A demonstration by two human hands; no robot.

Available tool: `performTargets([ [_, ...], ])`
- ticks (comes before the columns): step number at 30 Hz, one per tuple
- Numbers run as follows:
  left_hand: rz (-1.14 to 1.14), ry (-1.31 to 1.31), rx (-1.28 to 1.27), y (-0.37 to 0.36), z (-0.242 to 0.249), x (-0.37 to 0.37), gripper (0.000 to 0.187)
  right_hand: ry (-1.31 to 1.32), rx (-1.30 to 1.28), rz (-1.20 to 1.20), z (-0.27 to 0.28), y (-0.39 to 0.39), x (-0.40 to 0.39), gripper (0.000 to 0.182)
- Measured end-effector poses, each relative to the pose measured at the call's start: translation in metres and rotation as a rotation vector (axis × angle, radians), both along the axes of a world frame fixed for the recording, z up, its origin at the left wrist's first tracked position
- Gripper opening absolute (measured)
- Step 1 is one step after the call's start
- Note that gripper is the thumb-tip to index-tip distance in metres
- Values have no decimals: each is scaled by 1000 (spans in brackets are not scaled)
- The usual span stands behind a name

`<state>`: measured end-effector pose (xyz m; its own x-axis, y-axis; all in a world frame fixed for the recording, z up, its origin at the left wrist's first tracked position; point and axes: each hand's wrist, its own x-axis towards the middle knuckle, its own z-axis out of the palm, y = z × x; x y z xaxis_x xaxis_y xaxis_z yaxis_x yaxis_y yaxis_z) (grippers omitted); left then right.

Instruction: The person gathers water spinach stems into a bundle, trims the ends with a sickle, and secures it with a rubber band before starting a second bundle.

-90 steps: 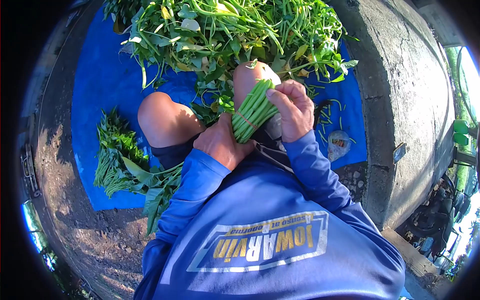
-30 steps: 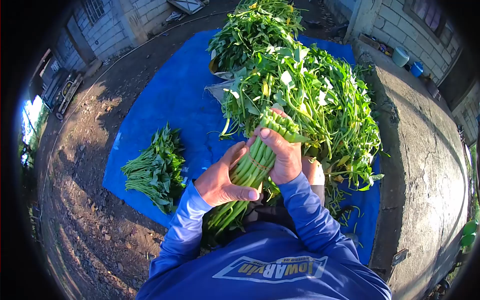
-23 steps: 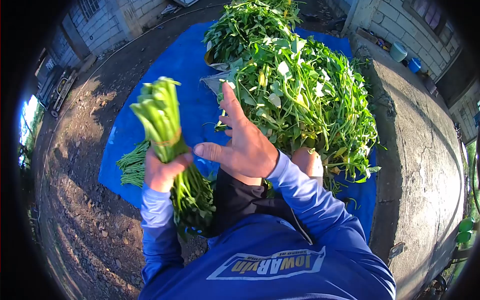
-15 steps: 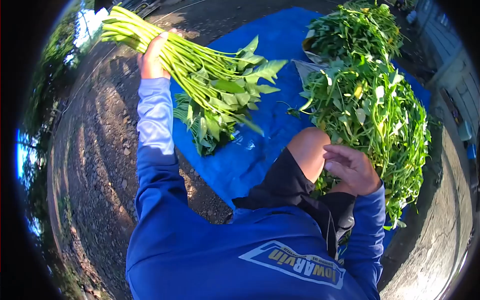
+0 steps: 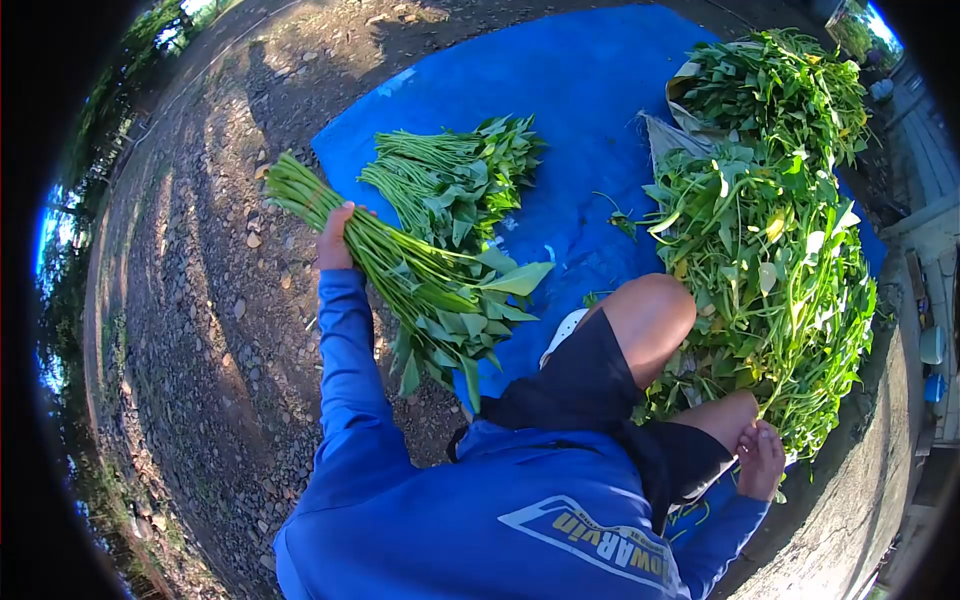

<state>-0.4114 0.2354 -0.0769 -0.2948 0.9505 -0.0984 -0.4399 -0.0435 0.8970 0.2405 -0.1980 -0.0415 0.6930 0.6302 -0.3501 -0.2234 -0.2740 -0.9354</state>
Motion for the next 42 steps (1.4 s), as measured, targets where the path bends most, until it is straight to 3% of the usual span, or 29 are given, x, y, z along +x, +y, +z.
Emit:
performTargets([
  [1,11,-55,-25,5,-18,1,29,65,34,-79,4,-9,3,25],
  [4,-26,-199,-78,45,-31,34,28,-66,-148,-207,9,-26,23,28],
  [5,-137,-206,-20,75,-47,36,26,-78,-139,-180,11,-29,31,27],
  [9,-164,-271,10,176,0,119,29,-198,-214,-154,48,-25,39,26],
  [11,-315,-221,6,269,-7,129,46,-270,-284,-127,68,-21,34,27],
  [13,-92,-131,51,304,29,166,60,-274,-261,-63,66,-33,52,28],
  [16,-314,149,124,476,-16,117,47,-523,-518,-113,95,-21,30,44],
  [18,-273,548,-45,396,47,168,48,-655,-450,-39,101,-30,38,46],
  [19,-246,567,93,377,34,196,49,-721,-431,-82,107,-11,26,43],
  [20,-447,587,38,338,49,232,45,-711,-367,18,139,35,-9,41],
  [21,-691,521,2,337,34,256,43,-743,-281,54,153,74,-42,44],
  [23,-890,605,119,239,58,346,34,-915,-204,516,199,146,-102,50],
  [24,-977,714,224,193,71,388,32,-1117,25,669,199,171,-124,44],
  [27,-1248,781,324,82,111,484,41,-1404,320,920,191,189,-160,39],
  [30,-1410,789,429,8,149,540,47,-1519,431,987,186,172,-159,35],
  [32,-1468,754,507,-23,173,559,48,-1575,466,975,194,154,-145,32],
  [34,-1411,752,540,-44,196,575,37,-1652,439,883,205,133,-113,30],
  [36,-1387,735,525,-55,208,589,30,-1740,296,643,212,112,-59,28],
  [38,-1401,797,559,-46,202,596,39,-1745,-18,298,203,96,17,27],
  [39,-1417,825,582,-43,197,601,46,-1673,-224,151,184,91,62,27],
  [41,-1398,781,474,-51,180,603,41,-1338,-610,6,116,82,152,24],
  [42,-1450,702,446,-42,158,609,39,-1193,-471,19,87,81,170,24],
])
